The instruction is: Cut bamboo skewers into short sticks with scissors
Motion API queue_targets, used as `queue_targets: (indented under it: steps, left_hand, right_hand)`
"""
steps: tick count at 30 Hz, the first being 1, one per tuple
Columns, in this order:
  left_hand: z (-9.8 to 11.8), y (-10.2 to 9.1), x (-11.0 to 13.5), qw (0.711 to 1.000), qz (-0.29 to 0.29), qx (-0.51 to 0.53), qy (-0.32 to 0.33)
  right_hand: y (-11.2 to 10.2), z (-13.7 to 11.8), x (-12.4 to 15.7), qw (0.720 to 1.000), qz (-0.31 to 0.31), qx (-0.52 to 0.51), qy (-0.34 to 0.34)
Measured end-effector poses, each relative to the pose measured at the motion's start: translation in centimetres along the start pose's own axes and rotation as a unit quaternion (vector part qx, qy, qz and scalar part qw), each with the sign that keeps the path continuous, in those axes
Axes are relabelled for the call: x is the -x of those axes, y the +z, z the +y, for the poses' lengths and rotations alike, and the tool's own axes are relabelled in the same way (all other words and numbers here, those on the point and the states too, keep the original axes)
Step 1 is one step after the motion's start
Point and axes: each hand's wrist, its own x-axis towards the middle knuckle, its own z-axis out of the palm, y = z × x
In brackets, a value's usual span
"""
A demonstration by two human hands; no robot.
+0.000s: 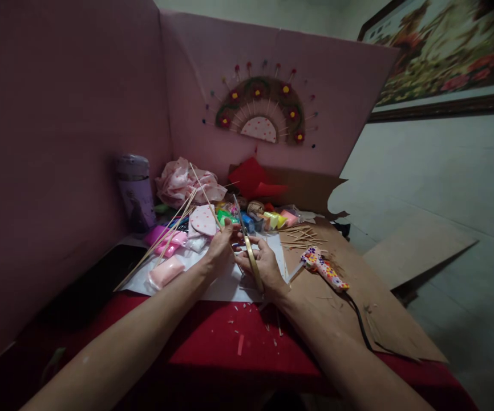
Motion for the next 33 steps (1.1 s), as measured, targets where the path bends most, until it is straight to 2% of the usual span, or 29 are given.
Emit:
queue_targets:
  steps: [3, 7, 13, 16, 18, 20, 22, 23, 25, 27, 29, 30, 33]
  left_hand:
    - [0.0, -0.1, -0.1, 1.000, 0.006, -0.003, 0.012]
    - [0.3, -0.4, 0.0, 0.997, 0.010, -0.073, 0.029]
    - [0.3, -0.6, -0.1, 0.996, 0.007, -0.091, -0.018]
    - [0.4, -0.6, -0.4, 0.996, 0.003, -0.092, -0.020]
    - [0.5, -0.7, -0.5, 0.993, 0.033, -0.114, -0.006]
    - [0.6, -0.8, -0.5, 0.981, 0.082, -0.170, 0.055]
    - [0.9, -0.9, -0.4, 0.941, 0.118, -0.268, 0.169]
    - [1.0, -0.9, -0.2, 0.906, 0.125, -0.329, 0.236]
    - [1.3, -0.8, 0.1, 0.806, 0.117, -0.454, 0.360]
    - [1.6, -0.7, 0.4, 0.692, 0.095, -0.561, 0.445]
    - [2.0, -0.7, 0.6, 0.598, 0.074, -0.634, 0.485]
    - [2.2, -0.8, 0.6, 0.565, 0.064, -0.656, 0.495]
    - [3.1, -1.2, 0.3, 0.509, 0.017, -0.691, 0.513]
  right_hand:
    - [0.0, 0.1, -0.1, 1.000, 0.024, -0.001, -0.009]
    - [-0.2, -0.2, -0.1, 0.997, 0.071, -0.002, -0.007]
    - [-0.8, -0.6, -0.2, 0.998, 0.061, -0.005, 0.027]
    - [-0.9, -0.5, -0.3, 0.997, 0.065, -0.005, 0.031]
    - [-1.0, -0.5, -0.5, 0.997, 0.074, 0.000, 0.027]
    - [-1.1, -0.4, -0.5, 0.996, 0.081, 0.004, 0.020]
    - [-1.2, -0.4, -0.6, 0.997, 0.079, 0.001, 0.016]
    - [-1.2, -0.4, -0.6, 0.997, 0.076, -0.002, 0.015]
    - [-1.2, -0.5, -0.5, 0.998, 0.064, -0.012, 0.013]
    - [-1.1, -0.7, -0.4, 0.999, 0.037, -0.033, 0.004]
    - [-1.1, -0.9, -0.3, 0.998, 0.003, -0.066, -0.005]
    - [-1.2, -1.1, -0.3, 0.996, -0.013, -0.085, -0.004]
    - [-1.5, -1.6, -0.2, 0.987, -0.047, -0.150, 0.023]
